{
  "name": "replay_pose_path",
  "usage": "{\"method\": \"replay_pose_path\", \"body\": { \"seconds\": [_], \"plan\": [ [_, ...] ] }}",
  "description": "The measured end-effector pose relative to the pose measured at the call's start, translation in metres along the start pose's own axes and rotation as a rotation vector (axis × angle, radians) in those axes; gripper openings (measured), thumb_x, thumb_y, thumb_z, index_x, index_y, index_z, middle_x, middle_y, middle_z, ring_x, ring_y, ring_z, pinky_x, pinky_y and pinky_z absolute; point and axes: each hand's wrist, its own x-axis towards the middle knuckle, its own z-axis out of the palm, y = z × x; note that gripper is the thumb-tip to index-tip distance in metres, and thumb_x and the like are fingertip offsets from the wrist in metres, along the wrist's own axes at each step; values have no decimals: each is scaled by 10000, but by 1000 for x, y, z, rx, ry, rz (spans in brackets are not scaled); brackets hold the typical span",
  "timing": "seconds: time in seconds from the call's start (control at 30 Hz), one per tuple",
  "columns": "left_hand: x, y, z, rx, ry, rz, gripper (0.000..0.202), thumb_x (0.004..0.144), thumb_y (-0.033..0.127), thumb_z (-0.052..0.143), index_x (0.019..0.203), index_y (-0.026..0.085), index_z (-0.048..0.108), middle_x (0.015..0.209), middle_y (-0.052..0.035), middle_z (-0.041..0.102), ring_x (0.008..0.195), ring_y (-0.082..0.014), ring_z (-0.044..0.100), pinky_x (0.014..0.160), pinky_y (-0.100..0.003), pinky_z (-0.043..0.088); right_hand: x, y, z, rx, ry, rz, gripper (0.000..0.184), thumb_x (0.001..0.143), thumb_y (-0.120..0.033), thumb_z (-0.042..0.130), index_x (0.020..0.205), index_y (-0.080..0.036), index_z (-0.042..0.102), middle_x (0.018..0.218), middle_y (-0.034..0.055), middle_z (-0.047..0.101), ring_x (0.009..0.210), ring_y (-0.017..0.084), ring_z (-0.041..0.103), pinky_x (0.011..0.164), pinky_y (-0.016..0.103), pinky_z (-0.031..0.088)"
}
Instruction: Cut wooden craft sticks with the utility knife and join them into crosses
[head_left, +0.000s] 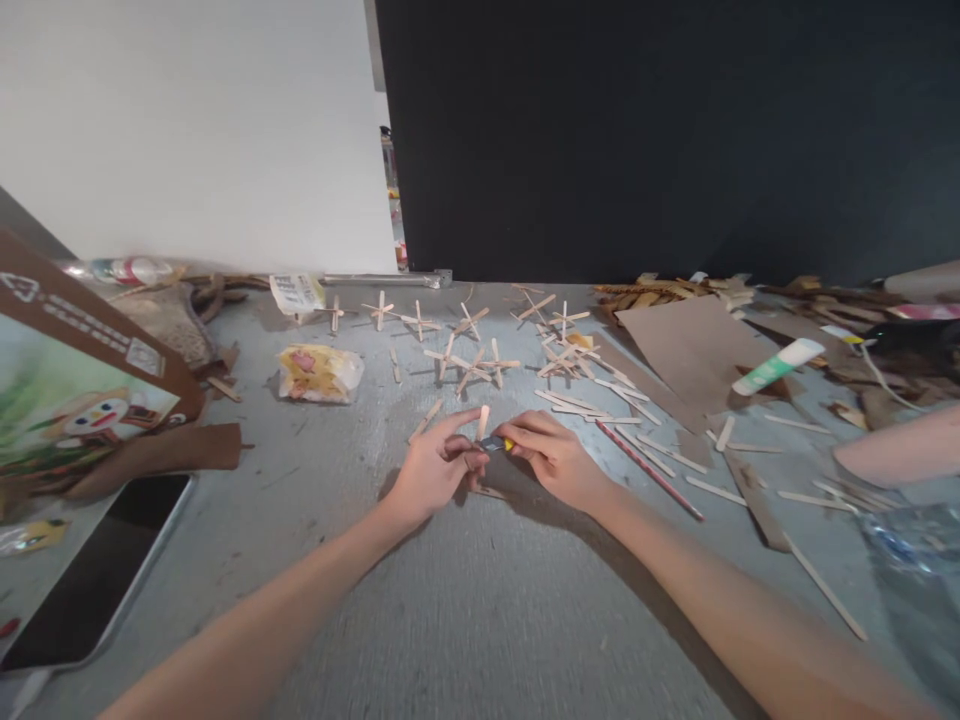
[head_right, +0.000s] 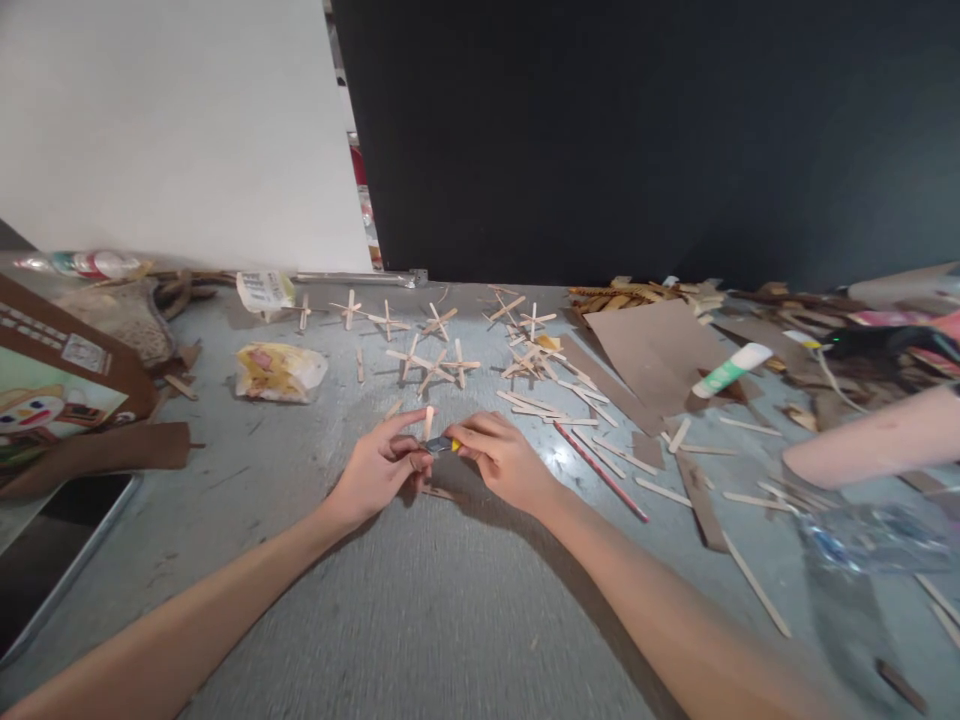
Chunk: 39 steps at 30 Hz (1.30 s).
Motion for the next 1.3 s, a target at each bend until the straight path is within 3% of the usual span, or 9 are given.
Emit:
{"method": "replay_pose_path", "body": {
  "seconds": [0.17, 0.37, 0.63, 0.87, 1.1, 1.3],
  "plan": [
    [0, 2, 1, 13, -1, -30, 646, 791, 313, 729, 1393, 140, 571, 572, 64, 623, 434, -101, 550, 440, -206, 415, 0, 0, 1, 3, -10, 0, 302, 1047, -157, 432, 1160, -243, 698, 971, 81, 707, 868, 210, 632, 798, 352, 512],
    [0, 1, -1, 5, 7, 10, 625, 790, 338, 734, 1355, 134, 560, 579, 58, 627, 443, -105, 561, 451, -211, 438, 1, 0, 1, 7, -14, 22, 300, 1044, -144, 430, 1171, -239, 685, 965, 77, 700, 867, 203, 634, 809, 346, 509],
    [3, -3, 1, 62, -70, -37, 661, 779, 190, 590, 1437, 155, 529, 552, 79, 589, 419, -87, 487, 428, -187, 379, 0, 0, 2, -26, -31, -45, 327, 1045, -129, 414, 1202, -239, 680, 961, 76, 708, 842, 209, 618, 803, 370, 494],
    [0, 2, -1, 54, -26, -22, 601, 804, 247, 625, 1390, 140, 544, 584, 54, 604, 459, -107, 536, 452, -206, 412, 0, 1, 2, 24, -30, -4, 370, 1047, -140, 366, 1208, -244, 683, 981, 94, 698, 862, 214, 632, 785, 361, 516],
    [3, -3, 2, 110, -63, -29, 699, 781, 164, 554, 1479, 157, 523, 552, 76, 573, 404, -83, 438, 420, -189, 358, -1, 1, 2, -33, -54, -26, 335, 1044, -151, 411, 1193, -246, 695, 951, 81, 700, 842, 215, 619, 790, 368, 499],
    [-1, 6, 1, 75, -10, -4, 694, 810, 211, 590, 1493, 137, 487, 569, 77, 574, 423, -74, 440, 433, -178, 356, -1, 3, 3, -3, -32, 17, 329, 1037, -136, 420, 1194, -239, 690, 963, 80, 694, 855, 207, 619, 798, 349, 498]
  ]
}}
